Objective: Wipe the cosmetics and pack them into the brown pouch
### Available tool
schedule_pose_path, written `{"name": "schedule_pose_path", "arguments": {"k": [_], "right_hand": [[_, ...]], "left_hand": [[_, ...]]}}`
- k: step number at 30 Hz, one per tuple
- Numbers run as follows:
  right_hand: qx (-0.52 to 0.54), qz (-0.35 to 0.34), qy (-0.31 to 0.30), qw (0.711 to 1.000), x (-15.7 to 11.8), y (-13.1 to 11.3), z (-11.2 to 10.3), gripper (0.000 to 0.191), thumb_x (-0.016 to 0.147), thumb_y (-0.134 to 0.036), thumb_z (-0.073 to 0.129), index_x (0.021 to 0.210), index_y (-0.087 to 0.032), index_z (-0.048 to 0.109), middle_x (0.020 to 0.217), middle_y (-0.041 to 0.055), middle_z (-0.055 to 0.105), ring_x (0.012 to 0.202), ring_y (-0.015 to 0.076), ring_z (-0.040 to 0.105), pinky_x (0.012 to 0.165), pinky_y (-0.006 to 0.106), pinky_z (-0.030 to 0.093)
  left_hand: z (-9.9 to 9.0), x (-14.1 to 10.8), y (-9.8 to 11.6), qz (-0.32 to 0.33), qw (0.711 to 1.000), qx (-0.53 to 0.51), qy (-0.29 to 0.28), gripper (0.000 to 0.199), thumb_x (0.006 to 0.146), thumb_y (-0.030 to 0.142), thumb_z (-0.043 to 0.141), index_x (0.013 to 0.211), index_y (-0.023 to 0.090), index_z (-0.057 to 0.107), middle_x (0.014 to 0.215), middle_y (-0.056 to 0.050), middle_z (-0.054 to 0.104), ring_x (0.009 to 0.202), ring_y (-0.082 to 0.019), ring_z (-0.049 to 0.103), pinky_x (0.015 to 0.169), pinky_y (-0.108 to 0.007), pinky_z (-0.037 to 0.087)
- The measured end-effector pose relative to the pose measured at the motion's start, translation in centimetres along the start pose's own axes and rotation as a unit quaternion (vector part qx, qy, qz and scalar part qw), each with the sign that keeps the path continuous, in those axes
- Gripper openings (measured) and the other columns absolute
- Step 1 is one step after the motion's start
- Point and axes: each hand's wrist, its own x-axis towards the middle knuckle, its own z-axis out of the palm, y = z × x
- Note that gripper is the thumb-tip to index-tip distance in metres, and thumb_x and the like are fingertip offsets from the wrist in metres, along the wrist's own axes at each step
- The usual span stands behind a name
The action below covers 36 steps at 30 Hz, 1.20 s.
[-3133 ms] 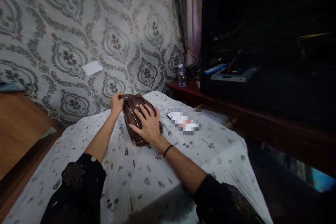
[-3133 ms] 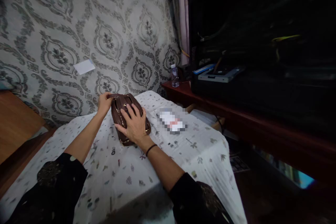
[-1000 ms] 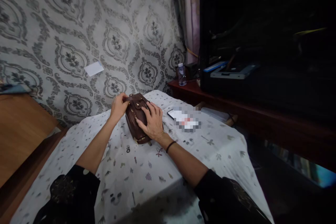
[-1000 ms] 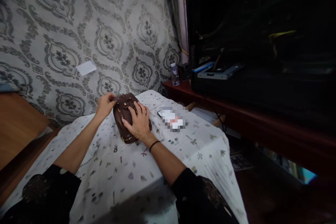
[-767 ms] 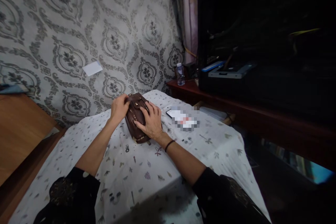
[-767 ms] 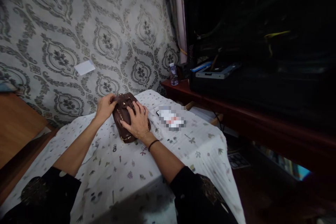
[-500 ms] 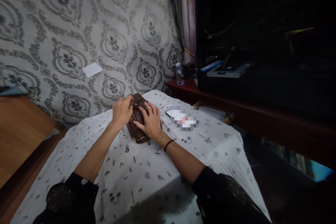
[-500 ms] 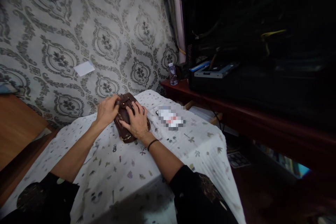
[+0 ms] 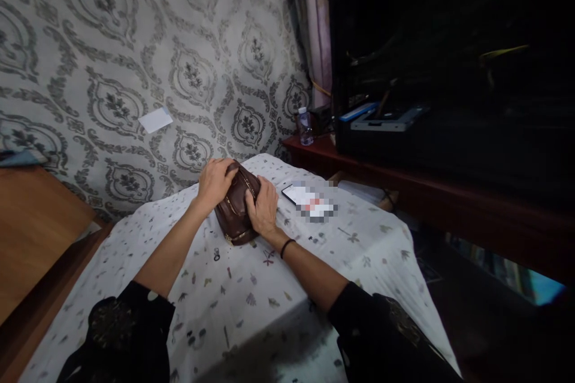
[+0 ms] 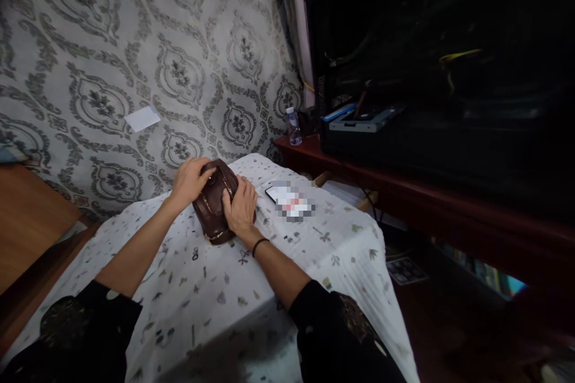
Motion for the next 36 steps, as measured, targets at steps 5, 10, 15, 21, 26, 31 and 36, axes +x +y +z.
{"name": "schedule_pose_path", "arguments": {"k": [5,10,15,21,26,31,36], "right_hand": [[-0.014,0.001,0.001,1.0,-0.1,0.3,0.4,0.053,0.101,-0.044,0.035,0.142,-0.012,0.045,0.132,0.0196,0.058,0.122,0.0298,0.05,0.105,0.048,0.039],[-0.017,0.003,-0.004,1.0,-0.1,0.2,0.3,0.054,0.102,-0.046,0.033,0.141,-0.011,0.046,0.13,0.0197,0.059,0.12,0.0299,0.05,0.103,0.048,0.04],[-0.02,0.007,-0.01,1.0,0.1,0.1,0.3,0.055,0.102,-0.047,0.033,0.138,-0.009,0.048,0.132,0.0194,0.059,0.12,0.0306,0.05,0.104,0.048,0.039],[-0.018,0.019,-0.027,0.999,0.3,-0.1,0.0,0.054,0.102,-0.045,0.034,0.137,-0.008,0.048,0.132,0.0201,0.058,0.12,0.0304,0.05,0.104,0.047,0.039],[-0.001,0.022,-0.021,1.0,0.4,-0.6,-0.5,0.054,0.1,-0.047,0.037,0.137,-0.009,0.047,0.129,0.0194,0.058,0.12,0.0292,0.051,0.105,0.047,0.04],[0.011,0.002,-0.032,0.999,0.4,-0.8,-0.8,0.065,0.094,-0.056,0.047,0.14,-0.011,0.044,0.131,0.0187,0.056,0.123,0.0316,0.049,0.105,0.05,0.039],[-0.007,-0.027,-0.044,0.999,0.3,-0.4,-0.8,0.08,0.085,-0.065,0.056,0.143,-0.012,0.042,0.136,0.02,0.053,0.127,0.0339,0.046,0.108,0.051,0.037]], "left_hand": [[0.7,0.1,0.1,-0.018,0.996,-0.09,0.003,0.02,0.093,0.031,0.052,0.092,0.021,0.069,0.084,-0.005,0.07,0.084,-0.023,0.061,0.081,-0.032,0.045],[1.0,-0.5,0.3,-0.027,0.988,-0.148,0.024,0.02,0.092,0.032,0.053,0.089,0.02,0.068,0.082,-0.003,0.068,0.081,-0.02,0.06,0.079,-0.03,0.046],[1.4,-2.0,-0.1,-0.007,0.973,-0.227,0.046,0.018,0.09,0.031,0.055,0.093,0.02,0.069,0.097,-0.006,0.071,0.098,-0.022,0.063,0.092,-0.032,0.048],[1.3,-3.0,-0.7,0.01,0.965,-0.258,0.049,0.016,0.088,0.03,0.058,0.096,0.02,0.068,0.105,-0.008,0.071,0.106,-0.023,0.062,0.098,-0.035,0.048],[-0.1,-2.8,-1.4,0.028,0.99,-0.127,0.053,0.015,0.092,0.029,0.055,0.098,0.02,0.065,0.1,-0.007,0.068,0.101,-0.024,0.059,0.092,-0.036,0.046],[-0.7,-2.7,-3.7,-0.015,0.998,-0.055,0.013,0.012,0.088,0.025,0.055,0.093,0.02,0.066,0.094,-0.007,0.067,0.093,-0.024,0.059,0.085,-0.034,0.045],[-0.3,-2.5,-5.0,-0.077,0.996,-0.051,0.004,0.017,0.087,0.023,0.053,0.081,0.019,0.067,0.079,-0.004,0.067,0.075,-0.02,0.058,0.069,-0.029,0.041]]}}
